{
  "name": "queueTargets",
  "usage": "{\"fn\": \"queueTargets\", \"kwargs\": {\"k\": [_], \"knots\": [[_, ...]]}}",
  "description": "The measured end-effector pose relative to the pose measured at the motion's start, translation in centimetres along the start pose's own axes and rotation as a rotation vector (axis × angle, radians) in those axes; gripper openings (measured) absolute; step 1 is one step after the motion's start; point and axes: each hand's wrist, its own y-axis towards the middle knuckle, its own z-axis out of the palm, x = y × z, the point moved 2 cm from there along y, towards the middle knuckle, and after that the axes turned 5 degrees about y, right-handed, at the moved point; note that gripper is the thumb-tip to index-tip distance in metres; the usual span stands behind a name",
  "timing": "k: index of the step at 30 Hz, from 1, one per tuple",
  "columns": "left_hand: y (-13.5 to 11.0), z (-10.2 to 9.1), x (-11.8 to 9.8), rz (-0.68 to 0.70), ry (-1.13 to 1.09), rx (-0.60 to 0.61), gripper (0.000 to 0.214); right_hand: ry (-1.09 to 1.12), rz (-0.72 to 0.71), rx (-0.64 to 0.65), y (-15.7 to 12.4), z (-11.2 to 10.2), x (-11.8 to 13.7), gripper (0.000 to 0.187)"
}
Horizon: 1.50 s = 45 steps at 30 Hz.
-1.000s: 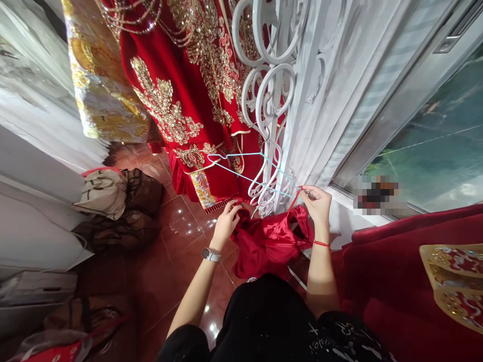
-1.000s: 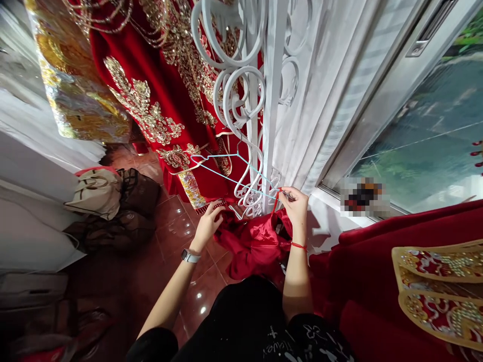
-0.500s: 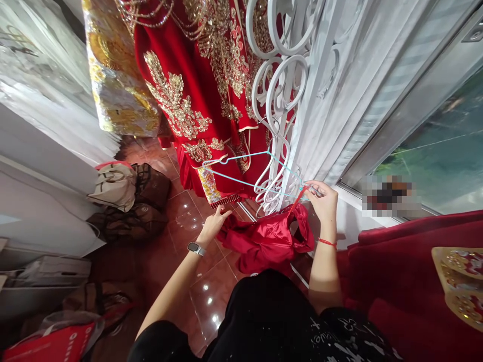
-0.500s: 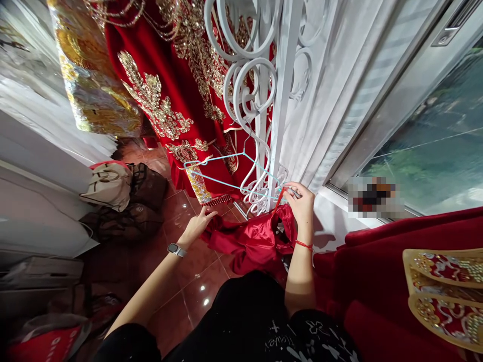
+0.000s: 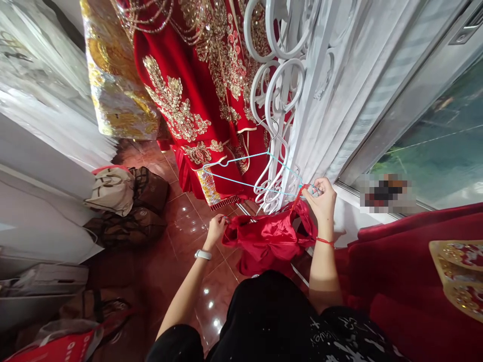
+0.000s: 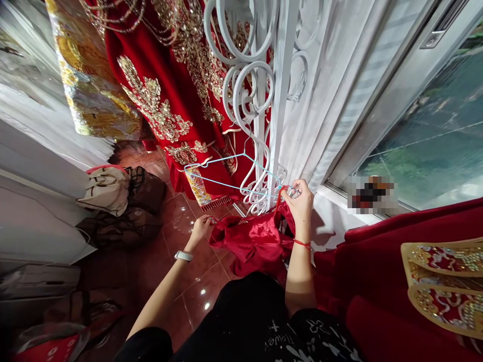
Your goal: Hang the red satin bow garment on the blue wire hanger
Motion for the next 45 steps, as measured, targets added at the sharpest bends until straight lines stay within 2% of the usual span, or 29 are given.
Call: {"fn": "queueTargets", "kwargs": {"k": [4, 9, 13, 15, 17, 19, 21, 25, 31, 34, 40, 42, 45], "knots": [[0.6, -0.4, 0.0, 0.002, -0.174, -0.026, 0.025, -0.058, -0.033, -0.030, 0.1, -0.1, -0.1, 0.026], [0.7, -3.5, -1.8, 0.046, -0.247, -0.163, 0.027, -0.075, -0.070, -0.045, 0.3, -0.3, -0.1, 0.026], [1.0, -6.8, -5.2, 0.120, -0.193, -0.292, 0.019, -0.087, -0.101, -0.065, 0.6, -0.8, -0.1, 0.025], [1.6, -8.3, -7.3, 0.158, -0.152, -0.343, 0.018, -0.089, -0.151, -0.041, 1.1, -1.3, -0.3, 0.033], [2.5, -9.7, -9.4, 0.206, -0.097, -0.403, 0.017, -0.102, -0.219, -0.015, 1.8, -1.7, -0.4, 0.032], [3.5, -10.7, -11.2, 0.230, -0.048, -0.428, 0.016, -0.109, -0.278, -0.010, 2.6, -2.2, -0.6, 0.023], [4.4, -11.4, -12.6, 0.236, -0.025, -0.406, 0.017, -0.100, -0.307, -0.024, 3.4, -2.6, -0.6, 0.022], [5.3, -11.3, -15.2, 0.320, 0.051, -0.379, 0.019, -0.080, -0.317, -0.015, 4.3, -3.0, -0.4, 0.027], [6.1, -9.3, -18.1, 0.445, 0.187, -0.355, 0.019, -0.099, -0.338, -0.008, 4.8, -3.4, 0.3, 0.029], [6.7, -9.2, -18.0, 0.414, 0.148, -0.389, 0.019, -0.126, -0.343, -0.020, 5.0, -3.8, 0.8, 0.028], [7.2, -10.3, -15.7, 0.284, -0.024, -0.448, 0.019, -0.148, -0.305, 0.006, 5.2, -4.0, 0.9, 0.023], [7.1, -10.1, -16.0, 0.300, -0.042, -0.434, 0.019, -0.145, -0.295, 0.018, 5.1, -3.9, 0.8, 0.021], [6.6, -8.9, -17.9, 0.369, -0.017, -0.373, 0.020, -0.134, -0.284, 0.024, 5.1, -3.7, 0.6, 0.019]]}}
